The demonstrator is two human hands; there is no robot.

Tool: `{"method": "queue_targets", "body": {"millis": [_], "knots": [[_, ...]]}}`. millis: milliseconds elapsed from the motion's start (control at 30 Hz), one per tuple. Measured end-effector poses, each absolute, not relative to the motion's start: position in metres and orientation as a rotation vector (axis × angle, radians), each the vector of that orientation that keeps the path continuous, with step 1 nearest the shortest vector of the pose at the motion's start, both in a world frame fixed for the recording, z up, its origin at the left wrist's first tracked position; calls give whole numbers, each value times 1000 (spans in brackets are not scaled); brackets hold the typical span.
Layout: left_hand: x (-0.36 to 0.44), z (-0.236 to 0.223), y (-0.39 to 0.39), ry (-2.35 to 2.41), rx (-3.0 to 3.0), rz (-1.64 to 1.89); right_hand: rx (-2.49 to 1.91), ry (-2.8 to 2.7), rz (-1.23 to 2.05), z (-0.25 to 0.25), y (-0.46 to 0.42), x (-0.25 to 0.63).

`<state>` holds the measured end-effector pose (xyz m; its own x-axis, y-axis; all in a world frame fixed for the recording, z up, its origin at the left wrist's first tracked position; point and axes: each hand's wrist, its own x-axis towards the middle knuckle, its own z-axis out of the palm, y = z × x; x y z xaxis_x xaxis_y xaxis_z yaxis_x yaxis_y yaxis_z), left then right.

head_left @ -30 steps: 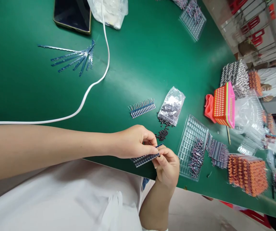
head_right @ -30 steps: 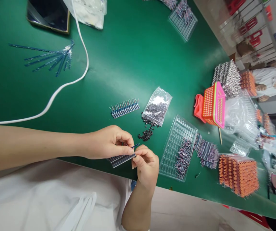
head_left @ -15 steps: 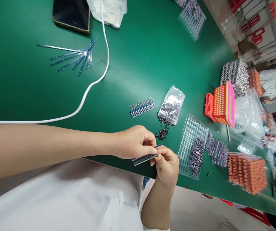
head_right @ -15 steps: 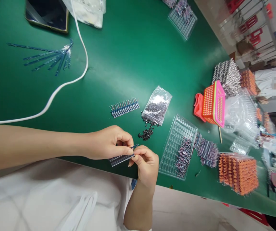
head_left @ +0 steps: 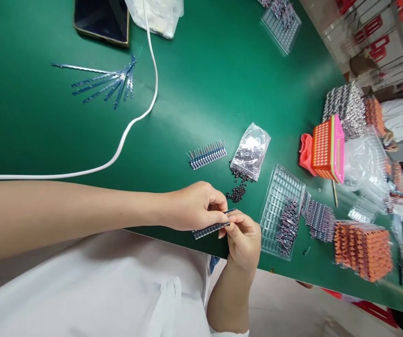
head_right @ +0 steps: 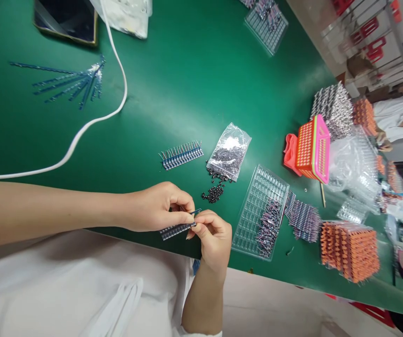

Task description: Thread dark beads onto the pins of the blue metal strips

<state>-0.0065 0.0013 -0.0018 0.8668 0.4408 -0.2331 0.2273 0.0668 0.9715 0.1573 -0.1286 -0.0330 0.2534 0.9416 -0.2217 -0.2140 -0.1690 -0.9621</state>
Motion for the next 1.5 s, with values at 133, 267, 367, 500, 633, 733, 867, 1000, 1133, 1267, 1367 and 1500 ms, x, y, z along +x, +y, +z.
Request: {"method": "queue_targets", "body": {"millis": [133,267,367,500,633,733,867,1000,1133,1267,1367,1500], "knots": [[-5,-3,1,543,1512,178,-1324,-779,1220,-33,-128,157],[-5,-4,1,541,1511,196,-1335,-785,1210,-34,-129,157],[-6,-3,1,549,1513,191,-1331,-793,1200,-34,-129,157],[-7,-2,2,542,1512,179,-1316,-804,1212,-34,-129,157],[-6,-2,2,529,1524,174,-1324,-805,1218,-33,-130,157],[-6,-1,1,527,1532,180,-1352,-793,1216,-34,-130,157],[-7,-1,2,511,1520,158,-1367,-790,1218,-35,-131,157],[-6,-1,3,514,1525,142,-1386,-792,1221,-34,-131,158],[-4,-1,3,590,1513,147,-1405,-779,1188,-34,-130,157],[-4,-1,3,657,1499,205,-1450,-772,1087,-34,-129,155],[-5,-1,3,647,1541,230,-1465,-792,1041,-34,-129,154],[-6,-2,3,586,1532,209,-1472,-806,991,-33,-128,154]]}}
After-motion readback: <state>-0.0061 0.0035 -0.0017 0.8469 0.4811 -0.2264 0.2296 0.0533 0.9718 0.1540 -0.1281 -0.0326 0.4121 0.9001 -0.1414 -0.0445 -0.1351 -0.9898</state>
